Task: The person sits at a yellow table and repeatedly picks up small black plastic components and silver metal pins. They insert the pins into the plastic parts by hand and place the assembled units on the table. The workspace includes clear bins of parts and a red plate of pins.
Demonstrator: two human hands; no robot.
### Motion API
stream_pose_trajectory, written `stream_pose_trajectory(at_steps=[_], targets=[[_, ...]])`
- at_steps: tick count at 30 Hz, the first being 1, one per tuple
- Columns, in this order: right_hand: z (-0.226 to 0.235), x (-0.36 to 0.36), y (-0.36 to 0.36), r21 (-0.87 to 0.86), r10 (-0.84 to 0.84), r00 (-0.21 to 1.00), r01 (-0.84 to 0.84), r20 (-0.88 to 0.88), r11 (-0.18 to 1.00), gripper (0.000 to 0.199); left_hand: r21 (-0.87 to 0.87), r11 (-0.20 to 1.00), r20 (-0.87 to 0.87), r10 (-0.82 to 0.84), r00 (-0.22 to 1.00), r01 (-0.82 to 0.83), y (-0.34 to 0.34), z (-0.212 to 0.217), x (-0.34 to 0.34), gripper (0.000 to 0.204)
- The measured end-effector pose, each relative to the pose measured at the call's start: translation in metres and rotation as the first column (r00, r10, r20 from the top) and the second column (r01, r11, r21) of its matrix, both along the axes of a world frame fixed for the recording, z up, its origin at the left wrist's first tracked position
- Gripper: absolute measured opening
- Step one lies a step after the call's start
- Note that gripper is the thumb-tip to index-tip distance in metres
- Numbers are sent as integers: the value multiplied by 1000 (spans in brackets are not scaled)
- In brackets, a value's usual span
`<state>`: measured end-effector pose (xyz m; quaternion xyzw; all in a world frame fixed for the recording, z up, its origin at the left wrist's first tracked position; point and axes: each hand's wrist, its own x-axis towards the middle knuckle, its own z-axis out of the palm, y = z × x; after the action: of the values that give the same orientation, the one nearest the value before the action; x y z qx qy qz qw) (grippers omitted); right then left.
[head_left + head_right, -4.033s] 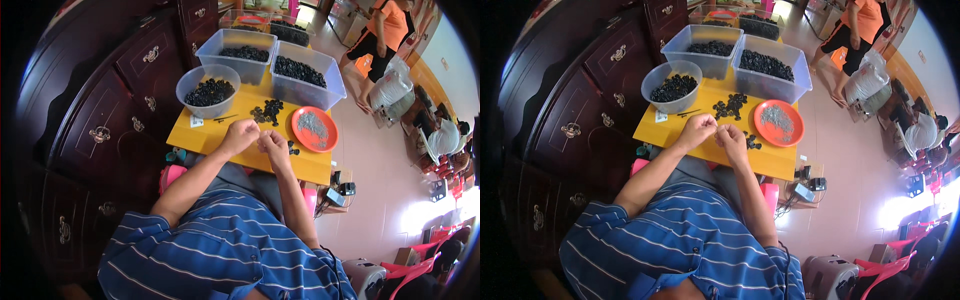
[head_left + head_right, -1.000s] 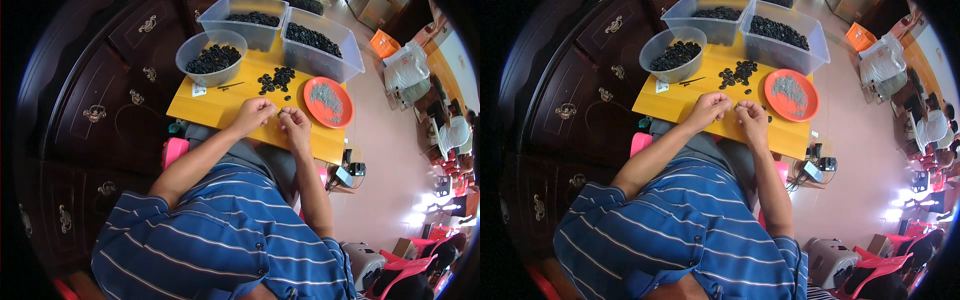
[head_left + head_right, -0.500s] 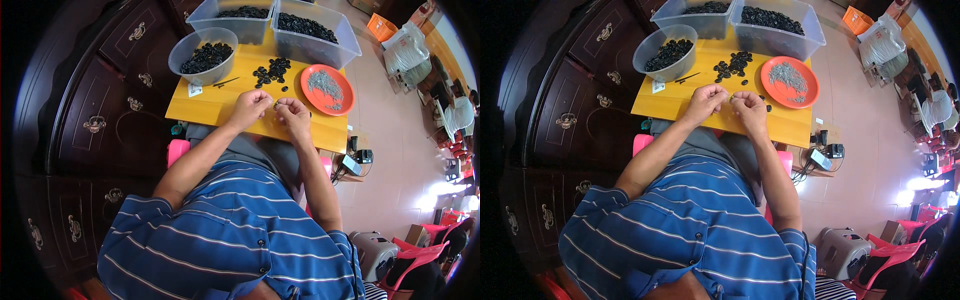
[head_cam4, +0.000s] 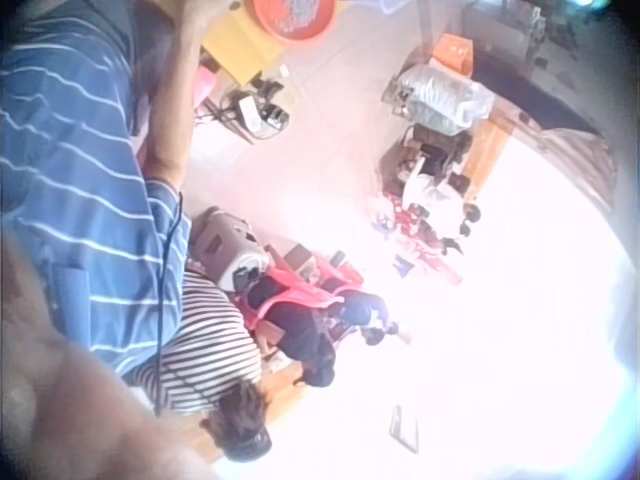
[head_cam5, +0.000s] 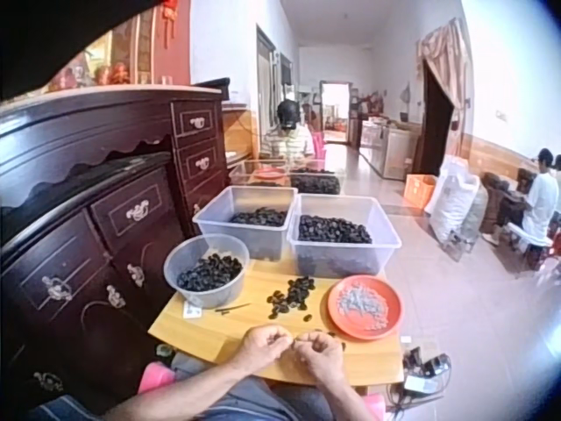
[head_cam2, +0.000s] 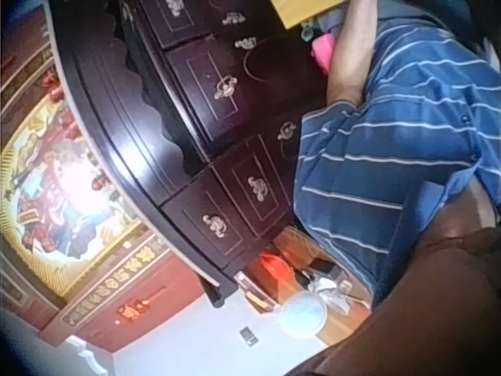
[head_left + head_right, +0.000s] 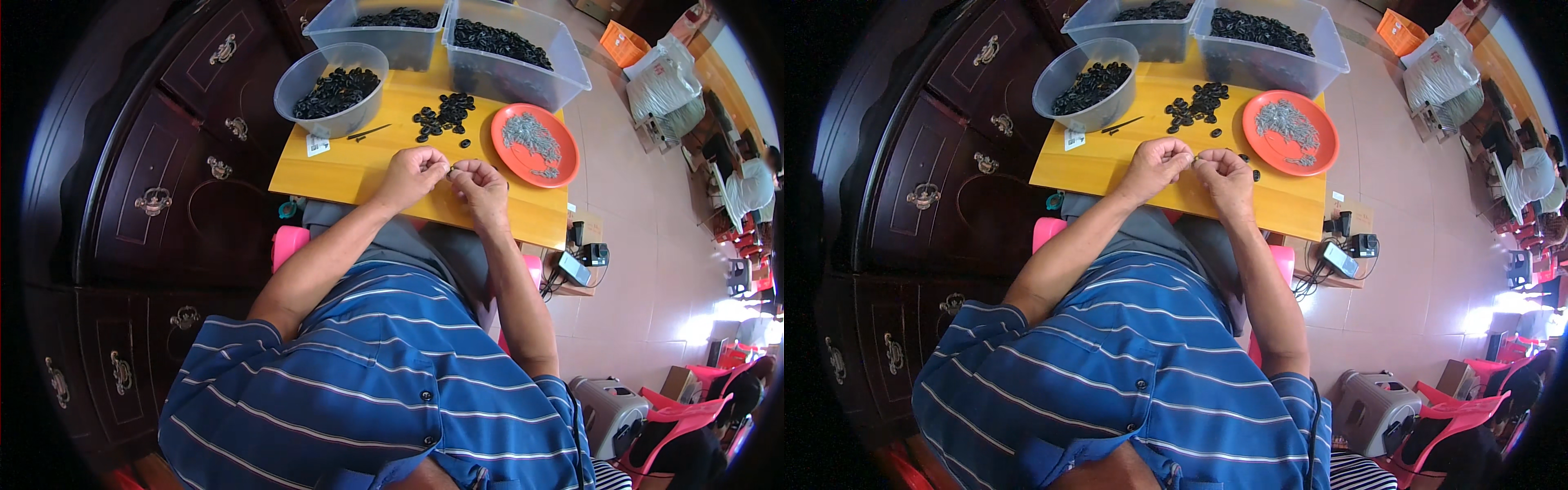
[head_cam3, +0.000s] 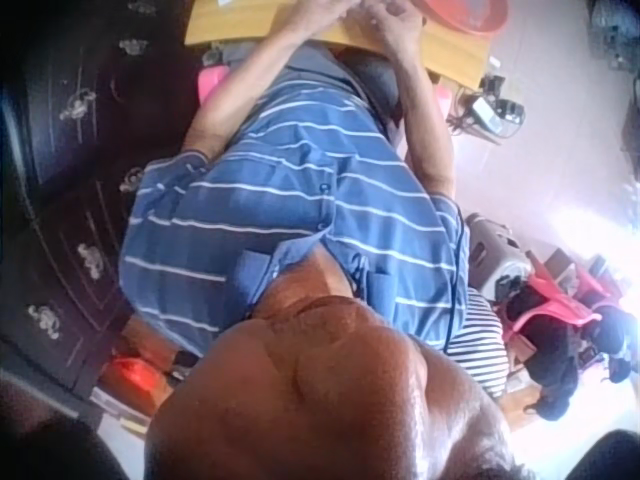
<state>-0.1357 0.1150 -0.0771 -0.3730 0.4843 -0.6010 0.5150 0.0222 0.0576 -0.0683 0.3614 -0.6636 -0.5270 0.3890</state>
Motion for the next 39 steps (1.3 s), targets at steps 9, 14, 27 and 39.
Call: stream_pose_trajectory(at_steps=[9,14,27,39], targets=[[0,-4,2,-39,-56,993,60,106,997,13,145,988,-137,-38,990,58,-1,19,-5,11],[3,-10,4,-81,-136,974,152,184,985,12,-169,984,44,54,998,-46,-35,-9,-16,14],[5,-14,6,-126,-168,955,203,244,971,11,-568,823,473,302,828,24,-59,-12,-58,16],[9,-11,7,-96,-182,944,215,276,972,11,-568,814,511,232,828,123,-44,-5,-50,18]])
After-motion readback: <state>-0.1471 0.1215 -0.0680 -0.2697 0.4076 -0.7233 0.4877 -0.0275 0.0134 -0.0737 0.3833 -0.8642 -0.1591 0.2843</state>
